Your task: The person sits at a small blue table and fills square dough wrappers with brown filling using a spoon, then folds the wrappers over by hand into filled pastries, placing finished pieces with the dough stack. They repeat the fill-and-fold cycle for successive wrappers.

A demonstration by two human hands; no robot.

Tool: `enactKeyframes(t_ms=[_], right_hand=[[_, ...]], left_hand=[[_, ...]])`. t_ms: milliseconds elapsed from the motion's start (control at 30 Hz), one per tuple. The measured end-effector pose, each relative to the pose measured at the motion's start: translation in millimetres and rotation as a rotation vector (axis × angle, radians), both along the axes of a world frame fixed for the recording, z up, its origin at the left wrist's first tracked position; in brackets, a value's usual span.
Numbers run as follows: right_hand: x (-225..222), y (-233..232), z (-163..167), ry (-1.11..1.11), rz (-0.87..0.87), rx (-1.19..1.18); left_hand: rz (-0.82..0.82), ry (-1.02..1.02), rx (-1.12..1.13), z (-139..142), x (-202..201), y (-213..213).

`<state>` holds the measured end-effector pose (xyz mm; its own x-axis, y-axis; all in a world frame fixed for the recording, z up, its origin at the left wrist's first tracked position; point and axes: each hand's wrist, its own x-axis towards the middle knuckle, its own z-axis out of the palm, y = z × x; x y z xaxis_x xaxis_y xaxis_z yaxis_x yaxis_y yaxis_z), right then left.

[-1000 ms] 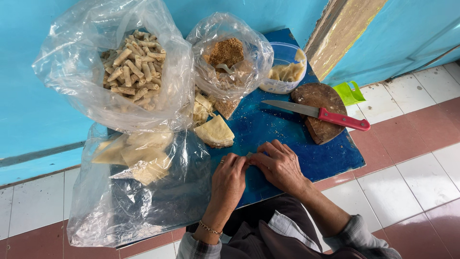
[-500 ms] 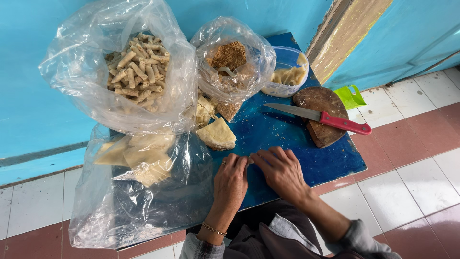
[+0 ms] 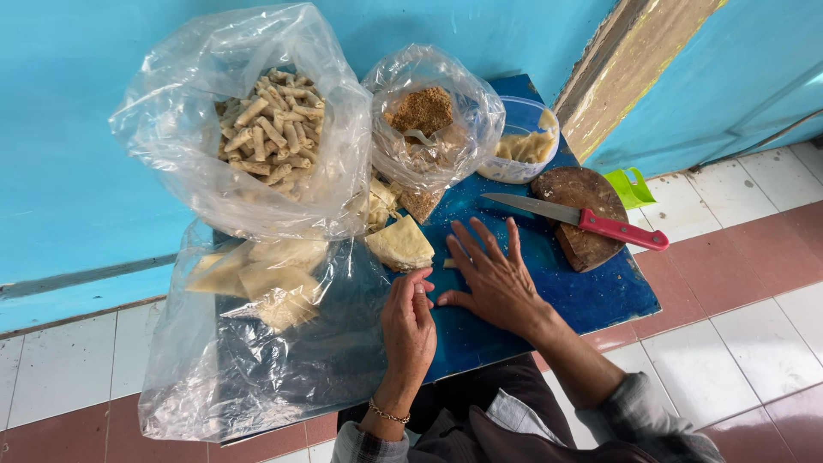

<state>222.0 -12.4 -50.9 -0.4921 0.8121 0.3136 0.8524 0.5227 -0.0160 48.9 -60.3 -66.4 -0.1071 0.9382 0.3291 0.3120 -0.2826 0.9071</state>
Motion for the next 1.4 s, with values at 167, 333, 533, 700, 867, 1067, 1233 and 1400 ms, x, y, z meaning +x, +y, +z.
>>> enactKeyframes(t_ms=[167,333,533,700,867,1067,1233,1400], right_hand=[[9,16,3,0.031,-0.017,-0.042],[14,21,3,0.2,-0.045,-0.204],[1,31,31,0.249,0.047,0.016],[-17,41,102,0.413,0.113,0.179],[-105,97,170,0.354,0.345,0.484],[-91,69,146,0.494,0.249,0.384],[-58,36,78,0.384,0.267,-0.055],[-45,44,40,0.387,0.305,-0.133]], left_hand=[[0.011,-0.041,-0.016,0,0,0],[0.025,-0.081,-0.042,0,1,1],[0.041,-0.171,-0.041,-3,2,1],[0.03,-0.21,0.05,-9,5,2],[0.046,-0.217,0.082,-15,5,3],[0.034,-0.451,0.028,-15,3,0],[0.056,-0.696,0.104,-16,1,-6],[0.031,-0.999,0.005,-14,-20,-1]])
